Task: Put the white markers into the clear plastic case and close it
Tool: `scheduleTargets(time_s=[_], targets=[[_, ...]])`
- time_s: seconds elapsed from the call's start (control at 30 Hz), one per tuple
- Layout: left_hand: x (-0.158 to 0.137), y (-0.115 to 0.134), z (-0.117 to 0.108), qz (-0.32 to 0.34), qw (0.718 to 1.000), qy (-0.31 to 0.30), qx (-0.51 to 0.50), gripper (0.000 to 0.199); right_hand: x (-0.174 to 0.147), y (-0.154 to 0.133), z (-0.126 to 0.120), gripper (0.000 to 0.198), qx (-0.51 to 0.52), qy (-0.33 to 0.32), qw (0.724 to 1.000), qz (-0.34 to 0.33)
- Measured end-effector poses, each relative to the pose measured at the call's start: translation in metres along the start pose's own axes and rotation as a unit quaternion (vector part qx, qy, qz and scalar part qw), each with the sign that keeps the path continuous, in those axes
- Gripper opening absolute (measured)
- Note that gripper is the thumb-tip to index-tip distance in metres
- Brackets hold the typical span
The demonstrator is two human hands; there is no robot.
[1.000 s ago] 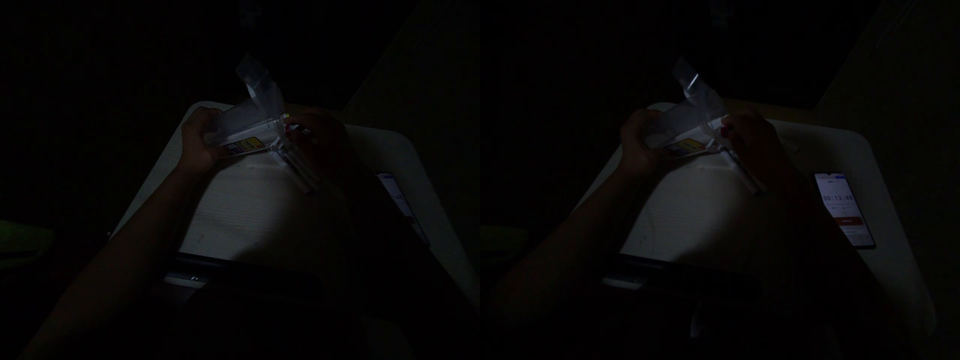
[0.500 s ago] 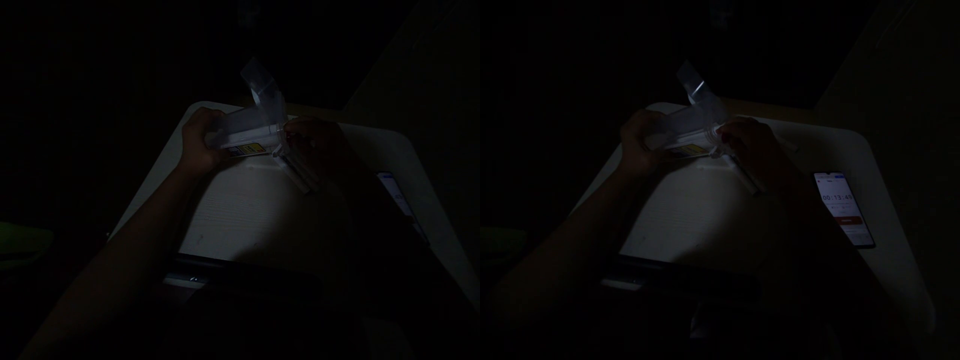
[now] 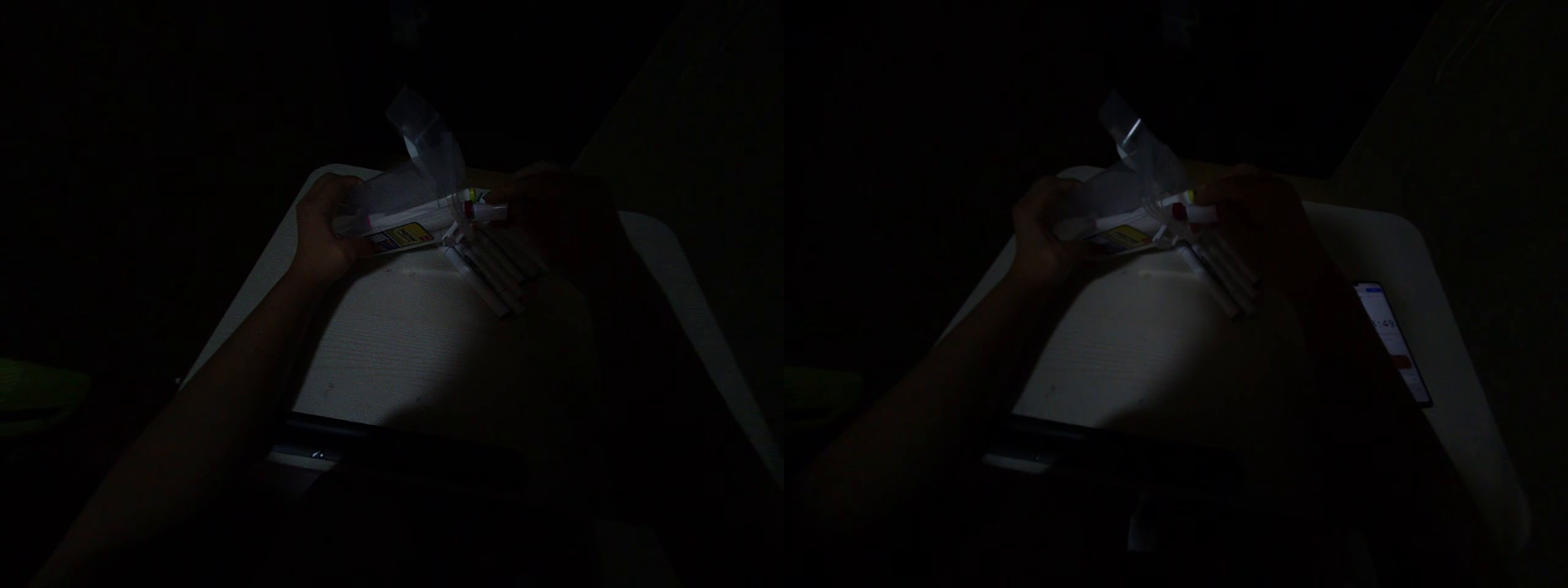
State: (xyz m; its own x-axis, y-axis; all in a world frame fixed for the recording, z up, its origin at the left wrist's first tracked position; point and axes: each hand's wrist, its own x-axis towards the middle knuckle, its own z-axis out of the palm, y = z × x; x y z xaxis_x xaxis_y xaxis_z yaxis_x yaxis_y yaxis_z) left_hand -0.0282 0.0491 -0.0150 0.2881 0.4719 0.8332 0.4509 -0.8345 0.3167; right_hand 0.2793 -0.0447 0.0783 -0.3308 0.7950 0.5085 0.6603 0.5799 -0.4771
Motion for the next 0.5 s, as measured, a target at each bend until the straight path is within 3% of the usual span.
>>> scheduleTargets(time_s=[0.2, 0.33, 0.5], targets=[[-0.001, -0.003, 0.002, 0.001, 1.000, -0.001, -0.008, 0.095, 0.002, -0.013, 0.005, 0.014, -0.020, -0.010, 0.999, 0.048], [0.001, -0.001, 0.000, 0.038, 0.999, -0.012, 0.012, 0.088, 0.005, -0.020, 0.009, 0.016, -0.010, -0.003, 0.995, 0.102], [0.004, 0.007, -0.003, 0.074, 0.996, -0.015, 0.052, 0.086, 0.006, -0.015, 0.004, 0.007, -0.011, -0.031, 0.996, 0.082]])
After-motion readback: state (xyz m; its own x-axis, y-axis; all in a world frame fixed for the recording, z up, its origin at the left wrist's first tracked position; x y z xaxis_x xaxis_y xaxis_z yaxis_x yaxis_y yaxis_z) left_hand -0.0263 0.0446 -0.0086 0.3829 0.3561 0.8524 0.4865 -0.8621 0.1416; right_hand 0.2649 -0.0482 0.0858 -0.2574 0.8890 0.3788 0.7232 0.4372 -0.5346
